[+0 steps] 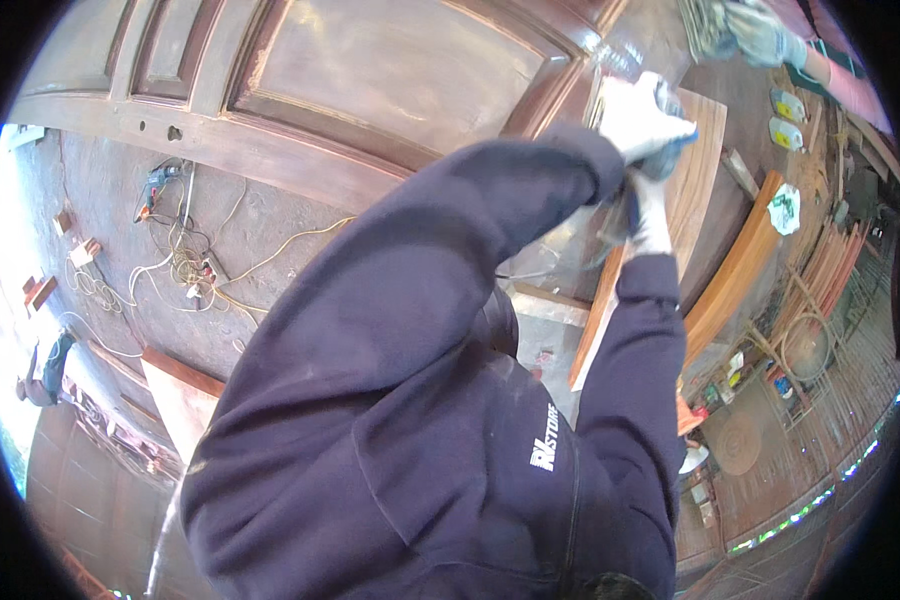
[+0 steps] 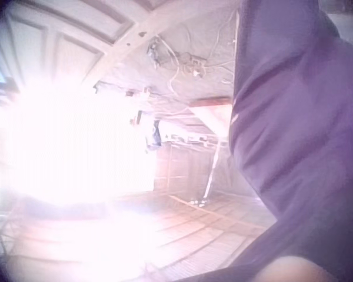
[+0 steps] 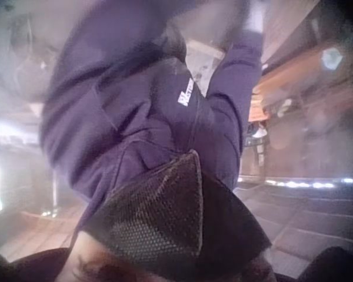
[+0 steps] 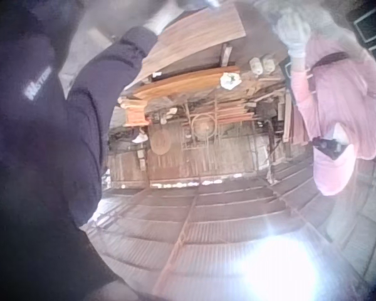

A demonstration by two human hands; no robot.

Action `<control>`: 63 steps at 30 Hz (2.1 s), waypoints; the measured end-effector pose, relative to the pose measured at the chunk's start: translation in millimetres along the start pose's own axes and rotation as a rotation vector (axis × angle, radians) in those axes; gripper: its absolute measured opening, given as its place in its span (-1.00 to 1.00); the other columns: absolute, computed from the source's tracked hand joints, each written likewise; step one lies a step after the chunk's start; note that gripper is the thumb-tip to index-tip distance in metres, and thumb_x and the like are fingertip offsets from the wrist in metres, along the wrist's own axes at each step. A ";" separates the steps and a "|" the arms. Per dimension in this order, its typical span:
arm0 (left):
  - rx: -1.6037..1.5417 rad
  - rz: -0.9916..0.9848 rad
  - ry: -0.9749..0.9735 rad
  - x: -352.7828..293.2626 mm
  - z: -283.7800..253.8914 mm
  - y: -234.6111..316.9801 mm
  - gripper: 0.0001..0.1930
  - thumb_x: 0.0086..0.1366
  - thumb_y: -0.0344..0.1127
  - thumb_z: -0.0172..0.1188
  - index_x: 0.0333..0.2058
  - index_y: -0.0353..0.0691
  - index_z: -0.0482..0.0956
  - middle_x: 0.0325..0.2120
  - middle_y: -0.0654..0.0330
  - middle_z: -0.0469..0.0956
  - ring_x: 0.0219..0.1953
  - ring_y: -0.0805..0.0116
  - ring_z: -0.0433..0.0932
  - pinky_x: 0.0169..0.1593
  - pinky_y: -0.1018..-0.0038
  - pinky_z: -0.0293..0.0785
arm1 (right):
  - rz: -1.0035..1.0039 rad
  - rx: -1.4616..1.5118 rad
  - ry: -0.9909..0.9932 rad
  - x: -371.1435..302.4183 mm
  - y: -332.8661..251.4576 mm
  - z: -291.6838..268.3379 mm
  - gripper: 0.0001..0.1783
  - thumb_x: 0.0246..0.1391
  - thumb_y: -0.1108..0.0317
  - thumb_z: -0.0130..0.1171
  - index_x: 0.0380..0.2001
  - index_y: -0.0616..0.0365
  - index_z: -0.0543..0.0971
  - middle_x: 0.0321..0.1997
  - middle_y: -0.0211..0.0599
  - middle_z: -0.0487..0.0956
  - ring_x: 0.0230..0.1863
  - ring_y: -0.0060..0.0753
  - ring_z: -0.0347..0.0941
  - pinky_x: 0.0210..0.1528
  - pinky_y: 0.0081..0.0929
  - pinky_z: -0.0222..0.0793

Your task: The person uses an electric sander to smooth the surface of a large wooden door. They move the sander across the panels and edges of the door while another person works nearby.

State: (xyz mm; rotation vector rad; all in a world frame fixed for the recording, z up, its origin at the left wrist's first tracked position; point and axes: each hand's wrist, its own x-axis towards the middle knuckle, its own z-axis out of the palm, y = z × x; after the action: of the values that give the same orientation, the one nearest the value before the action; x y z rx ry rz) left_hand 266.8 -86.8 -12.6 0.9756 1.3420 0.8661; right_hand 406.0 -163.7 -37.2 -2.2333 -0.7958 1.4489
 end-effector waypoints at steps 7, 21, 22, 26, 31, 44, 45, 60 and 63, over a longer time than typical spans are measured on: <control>0.137 0.310 0.004 -126.8 -27.6 -52.6 0.11 -0.27 0.05 0.62 0.28 -0.23 0.30 0.08 -0.13 0.33 0.17 -0.12 0.30 0.26 0.05 0.25 | 0.034 -0.190 0.032 -108.3 117.4 18.7 -0.36 0.09 0.22 0.34 0.18 0.26 0.40 0.02 -0.08 0.59 -0.02 -0.30 0.57 -0.01 -0.31 0.50; -0.012 0.165 -0.108 52.2 -28.5 19.2 -0.04 -0.18 0.14 0.55 0.19 -0.14 0.37 0.00 -0.15 0.53 0.10 -0.09 0.49 0.17 0.12 0.40 | -0.009 -0.239 -0.030 28.0 -83.0 19.0 -0.58 0.00 0.32 0.36 -0.10 0.37 0.58 -0.28 -0.13 0.67 -0.44 -0.31 0.61 -0.37 -0.32 0.55; 0.041 0.144 -0.113 43.2 -33.1 21.8 -0.04 -0.18 0.14 0.55 0.19 -0.14 0.36 0.00 -0.16 0.53 0.09 -0.10 0.49 0.17 0.12 0.40 | -0.041 -0.190 0.009 17.8 -69.2 22.4 -0.53 0.02 0.32 0.36 -0.03 0.36 0.55 -0.24 -0.13 0.67 -0.37 -0.32 0.62 -0.30 -0.32 0.55; 0.074 0.207 0.032 -47.9 -17.5 -18.2 -0.06 -0.20 0.03 0.58 0.17 -0.20 0.39 0.00 -0.16 0.35 0.13 -0.15 0.31 0.21 0.03 0.29 | -0.024 -0.105 0.019 -58.1 22.5 19.5 -0.40 0.05 0.36 0.35 0.14 0.31 0.40 -0.20 -0.14 0.65 -0.21 -0.33 0.62 -0.15 -0.35 0.56; 0.083 0.148 0.003 -71.7 -21.0 -24.4 -0.07 -0.19 0.05 0.57 0.17 -0.17 0.39 -0.02 -0.10 0.49 0.10 -0.10 0.43 0.20 0.08 0.35 | 0.153 -0.080 -0.017 -79.5 28.4 19.7 -0.55 0.06 0.35 0.31 -0.01 0.28 0.46 -0.33 -0.18 0.62 -0.46 -0.34 0.60 -0.38 -0.35 0.55; 0.196 0.140 -0.071 23.1 -12.7 -2.9 -0.02 -0.16 0.28 0.52 0.16 -0.16 0.39 0.01 -0.25 0.52 0.08 -0.11 0.54 0.15 0.14 0.48 | -0.081 -0.114 -0.002 -4.1 -27.3 11.0 -0.47 -0.10 0.25 0.47 -0.07 0.31 0.59 -0.19 -0.18 0.66 -0.26 -0.36 0.60 -0.24 -0.34 0.53; 0.198 0.121 -0.090 5.5 -13.6 -11.7 -0.06 -0.16 0.28 0.51 0.13 -0.15 0.41 0.02 -0.25 0.50 0.08 -0.12 0.53 0.13 0.12 0.48 | -0.098 -0.079 -0.018 -32.9 -7.5 14.0 -0.46 -0.12 0.25 0.48 -0.07 0.30 0.59 -0.18 -0.17 0.66 -0.25 -0.35 0.60 -0.22 -0.32 0.54; 0.503 0.067 -0.356 -60.8 -27.1 -16.3 -0.52 0.12 0.03 0.30 -0.15 -0.27 0.64 -0.20 -0.10 0.66 -0.11 0.01 0.67 -0.01 0.25 0.56 | -0.013 -0.245 0.037 -131.3 64.7 48.4 0.11 -0.13 0.25 0.34 0.48 0.00 0.02 0.30 0.24 0.41 0.35 0.15 0.33 0.35 -0.10 0.32; 0.363 0.304 -0.295 5.8 12.5 -11.5 -0.53 0.13 0.04 0.30 -0.21 -0.30 0.67 -0.32 -0.10 0.68 -0.22 0.02 0.70 -0.06 0.30 0.58 | -0.036 -0.106 0.143 -95.4 1.8 17.1 -0.13 -0.19 0.31 0.35 0.28 0.19 0.32 -0.03 0.09 0.64 -0.10 -0.09 0.67 -0.12 -0.20 0.62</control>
State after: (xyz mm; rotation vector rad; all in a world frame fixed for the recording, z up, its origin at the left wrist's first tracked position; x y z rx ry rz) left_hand 279.2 -86.5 -25.7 1.5575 1.1303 0.6767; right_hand 360.8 -225.3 22.4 -2.3571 -0.8793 1.2417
